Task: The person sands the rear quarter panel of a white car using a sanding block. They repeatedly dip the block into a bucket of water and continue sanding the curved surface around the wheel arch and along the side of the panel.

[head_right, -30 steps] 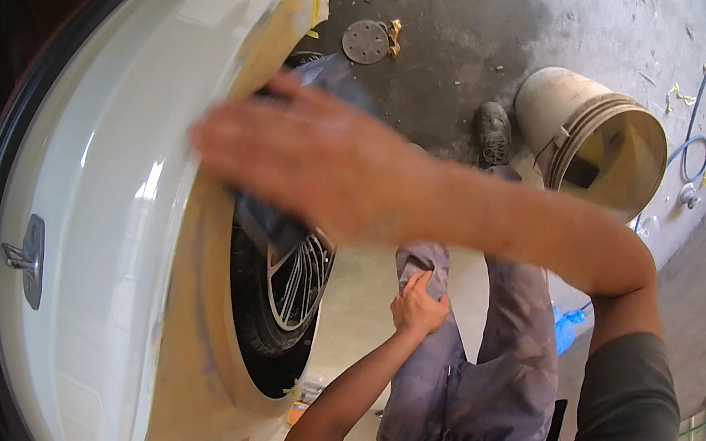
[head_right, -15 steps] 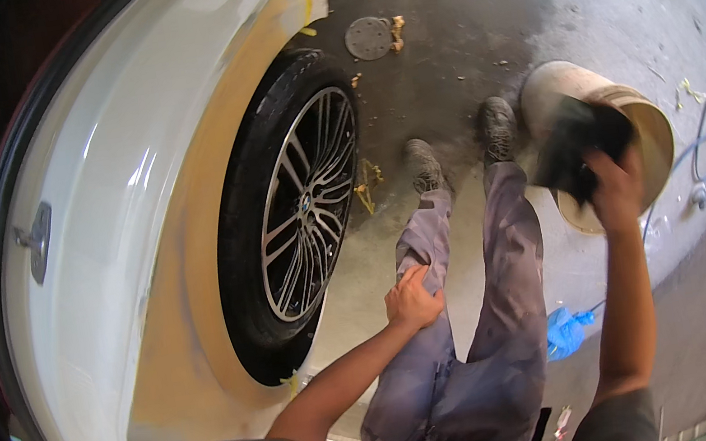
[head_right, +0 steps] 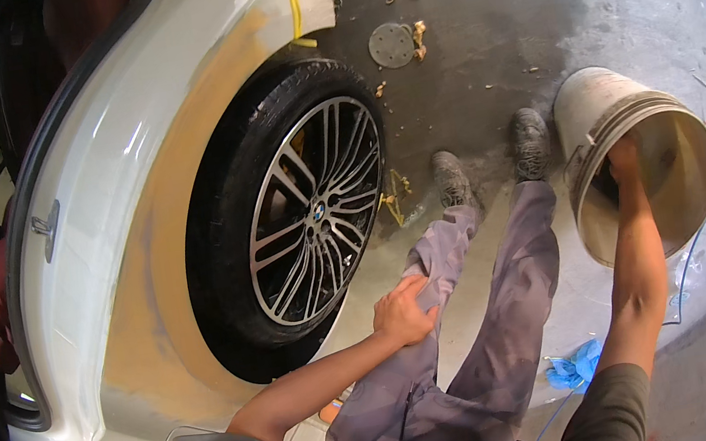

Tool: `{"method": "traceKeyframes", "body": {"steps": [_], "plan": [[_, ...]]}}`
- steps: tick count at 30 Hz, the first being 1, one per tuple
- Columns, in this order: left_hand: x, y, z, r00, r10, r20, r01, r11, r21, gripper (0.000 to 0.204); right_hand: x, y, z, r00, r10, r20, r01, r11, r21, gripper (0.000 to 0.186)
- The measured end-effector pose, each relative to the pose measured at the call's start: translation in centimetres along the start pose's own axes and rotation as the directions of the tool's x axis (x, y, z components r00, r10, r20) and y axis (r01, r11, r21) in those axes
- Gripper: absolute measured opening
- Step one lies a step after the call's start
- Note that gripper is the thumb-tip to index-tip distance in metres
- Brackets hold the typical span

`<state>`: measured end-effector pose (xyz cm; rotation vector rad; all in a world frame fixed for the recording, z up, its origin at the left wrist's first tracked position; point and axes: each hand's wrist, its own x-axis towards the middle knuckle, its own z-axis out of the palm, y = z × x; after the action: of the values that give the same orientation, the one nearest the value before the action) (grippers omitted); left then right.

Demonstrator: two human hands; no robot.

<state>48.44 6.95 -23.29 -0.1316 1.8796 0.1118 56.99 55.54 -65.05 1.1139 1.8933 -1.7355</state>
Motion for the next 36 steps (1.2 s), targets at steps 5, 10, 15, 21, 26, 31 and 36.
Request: {"method": "traceKeyframes", "body": {"steps": [5, 10, 15, 21, 26, 31, 36], "plan": [[0.1, 2.7, -1.0, 0.999, -0.006, -0.046, 0.006, 1.0, 0.01, 0.061, -7.7, -11.3, -4.0, 0.936, 0.323, 0.142, -0.335, 0.686, 0.646, 0.024], [-1.0, 5.5, -2.7, 0.995, -0.016, -0.095, 0.014, 0.999, -0.03, 0.064, -16.4, -29.1, -5.7, 0.936, -0.021, 0.35, -0.245, 0.675, 0.696, 0.025], [-1.8, 6.8, -5.0, 0.987, -0.004, -0.162, -0.018, 0.991, -0.136, 0.065, -17.9, -44.3, 4.0, 0.884, -0.046, 0.466, -0.266, 0.77, 0.58, 0.024], [0.5, 9.4, -5.9, 0.99, -0.073, -0.117, 0.048, 0.979, -0.199, 0.066, -17.4, -55.6, 20.6, 0.662, -0.003, 0.75, -0.607, 0.584, 0.538, 0.028], [2.4, 8.8, -7.8, 0.987, -0.043, -0.154, 0.0, 0.962, -0.273, 0.063, -15.6, -59.8, 27.5, 0.771, 0.184, 0.609, -0.589, 0.57, 0.574, 0.03], [3.8, 8.2, -11.3, 0.992, -0.043, -0.117, 0.003, 0.945, -0.328, 0.066, -14.2, -61.6, 31.0, 0.896, 0.132, 0.424, -0.346, 0.808, 0.478, 0.027], [5.3, 9.1, -12.4, 0.994, -0.108, 0.035, 0.113, 0.932, -0.344, 0.064, -15.2, -63.2, 33.4, 0.847, 0.378, 0.374, -0.524, 0.711, 0.469, 0.027]]}}
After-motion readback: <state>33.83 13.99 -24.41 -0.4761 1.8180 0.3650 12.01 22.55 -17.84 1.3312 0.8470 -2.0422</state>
